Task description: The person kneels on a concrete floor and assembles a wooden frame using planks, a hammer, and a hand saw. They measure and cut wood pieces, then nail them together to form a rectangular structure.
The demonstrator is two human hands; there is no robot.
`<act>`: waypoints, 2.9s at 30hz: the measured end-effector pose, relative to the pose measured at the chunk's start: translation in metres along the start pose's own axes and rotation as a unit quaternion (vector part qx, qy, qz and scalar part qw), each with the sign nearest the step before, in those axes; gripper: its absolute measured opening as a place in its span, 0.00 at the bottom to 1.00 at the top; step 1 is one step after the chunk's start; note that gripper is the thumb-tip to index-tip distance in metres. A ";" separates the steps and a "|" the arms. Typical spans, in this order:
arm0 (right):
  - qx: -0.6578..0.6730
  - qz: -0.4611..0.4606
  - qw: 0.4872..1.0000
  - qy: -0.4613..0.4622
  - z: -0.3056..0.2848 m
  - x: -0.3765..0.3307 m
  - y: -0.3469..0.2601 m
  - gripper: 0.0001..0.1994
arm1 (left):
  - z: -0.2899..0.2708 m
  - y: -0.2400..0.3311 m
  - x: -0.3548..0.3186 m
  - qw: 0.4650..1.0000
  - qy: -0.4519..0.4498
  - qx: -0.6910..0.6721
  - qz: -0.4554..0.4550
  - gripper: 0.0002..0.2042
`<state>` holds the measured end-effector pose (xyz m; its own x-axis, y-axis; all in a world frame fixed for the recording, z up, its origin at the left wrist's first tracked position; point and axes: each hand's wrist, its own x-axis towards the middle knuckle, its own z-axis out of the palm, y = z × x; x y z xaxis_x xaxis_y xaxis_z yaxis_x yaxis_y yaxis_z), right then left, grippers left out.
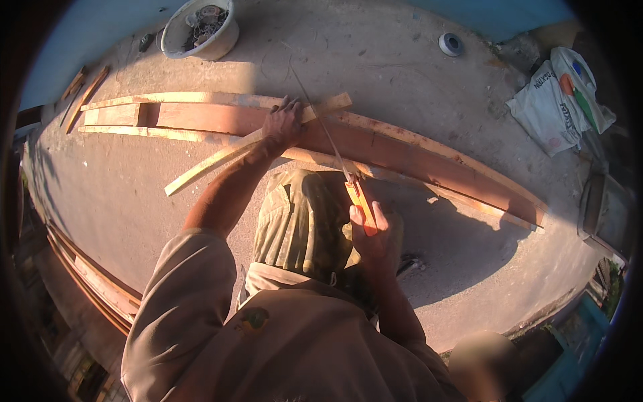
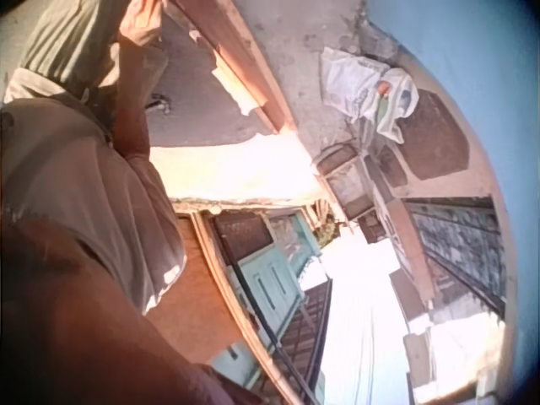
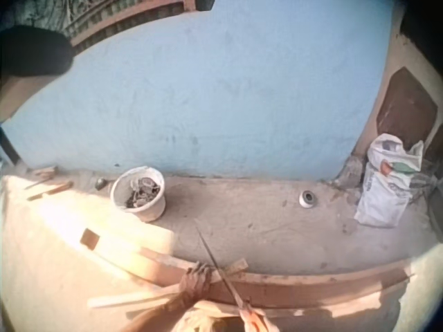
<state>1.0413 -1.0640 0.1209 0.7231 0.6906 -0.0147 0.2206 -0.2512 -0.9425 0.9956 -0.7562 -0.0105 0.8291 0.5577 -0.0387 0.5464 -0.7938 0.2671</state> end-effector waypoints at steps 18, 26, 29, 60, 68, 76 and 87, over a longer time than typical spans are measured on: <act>-0.072 -0.032 0.996 -0.031 0.069 0.100 -0.013 0.10 | 0.001 0.007 0.012 0.999 -0.011 0.041 0.001 0.22; -0.125 -0.066 0.989 -0.049 -0.022 -0.023 -0.023 0.18 | 0.002 0.002 -0.002 0.999 0.031 0.022 0.006 0.23; -0.062 0.054 0.996 -0.027 0.026 0.034 0.001 0.12 | -0.007 0.010 0.007 1.000 -0.030 0.003 0.008 0.23; -0.100 0.002 0.995 -0.025 0.058 0.105 -0.013 0.11 | -0.015 0.019 0.006 0.999 -0.046 0.000 0.002 0.18; -0.068 0.101 0.988 -0.095 -0.039 -0.047 -0.036 0.21 | -0.010 0.008 -0.002 0.999 -0.029 -0.026 -0.025 0.16; -0.050 0.038 0.996 -0.060 0.065 0.131 -0.030 0.10 | -0.011 0.012 0.009 0.998 -0.055 0.009 -0.019 0.16; -0.126 0.051 0.989 -0.049 0.013 0.036 0.003 0.09 | -0.012 0.009 0.010 0.999 -0.042 -0.018 -0.007 0.19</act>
<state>1.0595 -1.0315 0.1129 0.6862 0.7117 -0.1502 0.3144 -0.4765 -0.8211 1.0073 -0.7554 0.0028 0.8291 0.5456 -0.1223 0.5549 -0.7761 0.2996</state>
